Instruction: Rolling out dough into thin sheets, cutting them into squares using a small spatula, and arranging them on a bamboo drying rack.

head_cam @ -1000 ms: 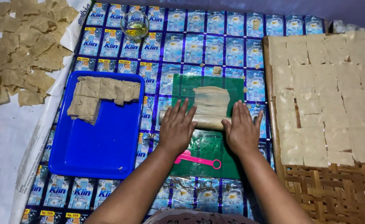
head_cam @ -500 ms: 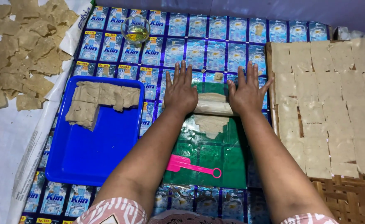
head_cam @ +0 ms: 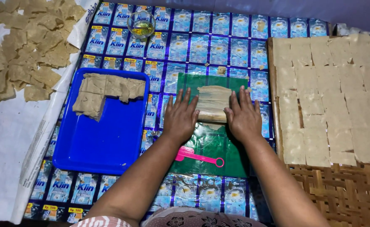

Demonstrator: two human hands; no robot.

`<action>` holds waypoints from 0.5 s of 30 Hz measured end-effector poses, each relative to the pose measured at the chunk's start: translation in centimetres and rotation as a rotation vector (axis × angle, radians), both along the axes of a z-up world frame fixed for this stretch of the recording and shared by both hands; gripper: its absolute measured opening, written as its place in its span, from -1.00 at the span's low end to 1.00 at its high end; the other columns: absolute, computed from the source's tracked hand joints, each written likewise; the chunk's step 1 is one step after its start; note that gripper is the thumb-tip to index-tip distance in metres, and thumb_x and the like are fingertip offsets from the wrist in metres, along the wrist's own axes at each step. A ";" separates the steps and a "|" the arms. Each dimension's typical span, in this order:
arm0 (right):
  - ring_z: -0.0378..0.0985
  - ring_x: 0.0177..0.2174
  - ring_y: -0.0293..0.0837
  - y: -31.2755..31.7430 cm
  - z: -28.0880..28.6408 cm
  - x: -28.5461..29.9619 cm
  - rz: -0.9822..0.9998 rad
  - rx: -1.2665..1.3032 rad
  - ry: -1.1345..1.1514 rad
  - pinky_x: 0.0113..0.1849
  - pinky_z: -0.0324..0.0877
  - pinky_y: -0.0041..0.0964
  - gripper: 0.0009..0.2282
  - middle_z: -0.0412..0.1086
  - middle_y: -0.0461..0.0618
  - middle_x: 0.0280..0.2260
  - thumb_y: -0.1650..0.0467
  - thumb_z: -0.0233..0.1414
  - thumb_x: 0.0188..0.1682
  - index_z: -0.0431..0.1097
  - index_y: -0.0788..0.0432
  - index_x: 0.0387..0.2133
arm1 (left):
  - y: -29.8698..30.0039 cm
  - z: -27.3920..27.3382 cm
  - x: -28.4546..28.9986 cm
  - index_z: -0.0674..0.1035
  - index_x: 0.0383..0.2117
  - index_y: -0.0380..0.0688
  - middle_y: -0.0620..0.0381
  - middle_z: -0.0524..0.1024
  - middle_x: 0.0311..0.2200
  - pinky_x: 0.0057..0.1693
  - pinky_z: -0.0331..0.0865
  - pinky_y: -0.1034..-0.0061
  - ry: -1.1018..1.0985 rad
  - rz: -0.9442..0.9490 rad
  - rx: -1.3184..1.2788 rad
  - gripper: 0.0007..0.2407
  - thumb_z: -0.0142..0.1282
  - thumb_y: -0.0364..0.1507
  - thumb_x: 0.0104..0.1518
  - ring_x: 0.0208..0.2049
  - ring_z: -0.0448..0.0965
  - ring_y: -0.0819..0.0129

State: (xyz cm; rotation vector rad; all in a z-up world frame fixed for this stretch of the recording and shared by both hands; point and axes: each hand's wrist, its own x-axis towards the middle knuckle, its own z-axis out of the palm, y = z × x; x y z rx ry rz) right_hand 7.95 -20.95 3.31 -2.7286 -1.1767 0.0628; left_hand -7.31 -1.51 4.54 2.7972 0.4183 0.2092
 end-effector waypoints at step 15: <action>-0.09 0.37 0.15 -6.1 -1.7 -9.1 0.076 0.167 -0.149 0.32 -0.26 0.13 -0.34 -0.13 0.25 0.42 0.15 -0.15 0.13 -0.14 0.25 0.42 | -4.5 -0.6 -9.2 0.07 0.45 0.12 -0.01 -0.09 0.47 0.44 -0.28 0.01 0.058 -0.065 -0.065 -0.54 -0.39 -0.23 0.41 0.47 -0.17 0.04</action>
